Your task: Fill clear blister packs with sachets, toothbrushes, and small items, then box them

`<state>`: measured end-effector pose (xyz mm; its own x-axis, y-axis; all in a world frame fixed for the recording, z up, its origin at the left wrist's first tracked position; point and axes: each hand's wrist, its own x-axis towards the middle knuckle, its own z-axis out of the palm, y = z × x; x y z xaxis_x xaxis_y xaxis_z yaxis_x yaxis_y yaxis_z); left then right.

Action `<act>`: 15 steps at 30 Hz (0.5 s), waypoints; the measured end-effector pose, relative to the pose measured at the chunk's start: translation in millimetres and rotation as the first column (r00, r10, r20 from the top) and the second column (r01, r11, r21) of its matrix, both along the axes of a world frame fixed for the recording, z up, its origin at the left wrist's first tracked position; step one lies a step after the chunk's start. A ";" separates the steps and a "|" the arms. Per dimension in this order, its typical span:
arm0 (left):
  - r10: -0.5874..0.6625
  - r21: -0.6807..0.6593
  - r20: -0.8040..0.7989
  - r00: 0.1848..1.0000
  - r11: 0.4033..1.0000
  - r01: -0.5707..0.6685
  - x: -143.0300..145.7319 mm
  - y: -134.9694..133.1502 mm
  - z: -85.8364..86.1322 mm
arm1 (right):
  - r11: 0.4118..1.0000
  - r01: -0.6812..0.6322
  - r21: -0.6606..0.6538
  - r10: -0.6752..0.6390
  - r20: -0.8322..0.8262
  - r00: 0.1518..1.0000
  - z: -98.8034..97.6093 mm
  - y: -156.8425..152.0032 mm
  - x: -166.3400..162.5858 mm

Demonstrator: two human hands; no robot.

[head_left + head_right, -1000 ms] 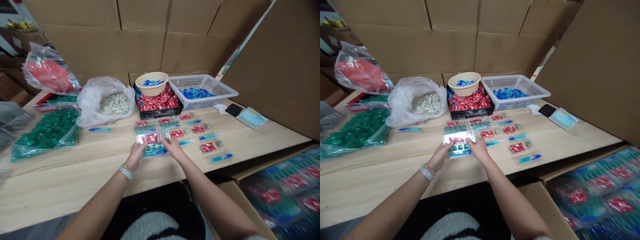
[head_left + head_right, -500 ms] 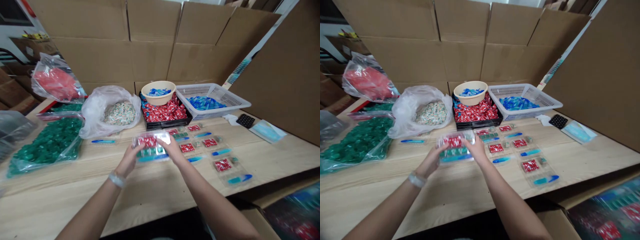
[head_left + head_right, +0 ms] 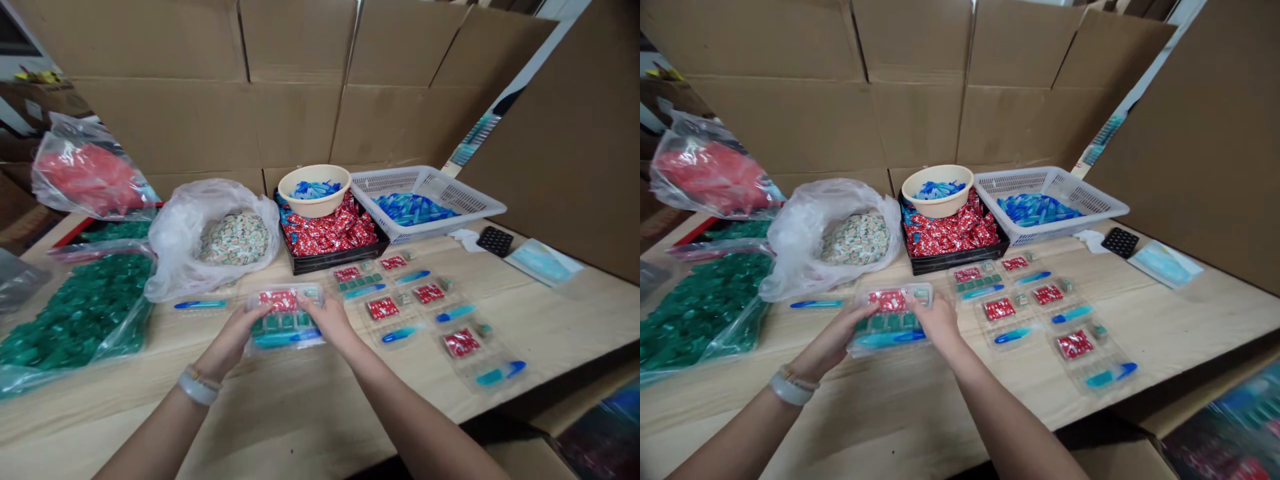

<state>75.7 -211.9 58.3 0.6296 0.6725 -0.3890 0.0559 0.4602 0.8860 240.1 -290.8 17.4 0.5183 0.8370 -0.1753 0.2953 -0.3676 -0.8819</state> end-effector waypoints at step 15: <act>0.035 -0.094 0.327 0.944 0.996 -0.005 102.5 -29.6 3.6 | 0.962 0.080 0.260 0.059 -0.487 0.872 49.8 -21.0 96.5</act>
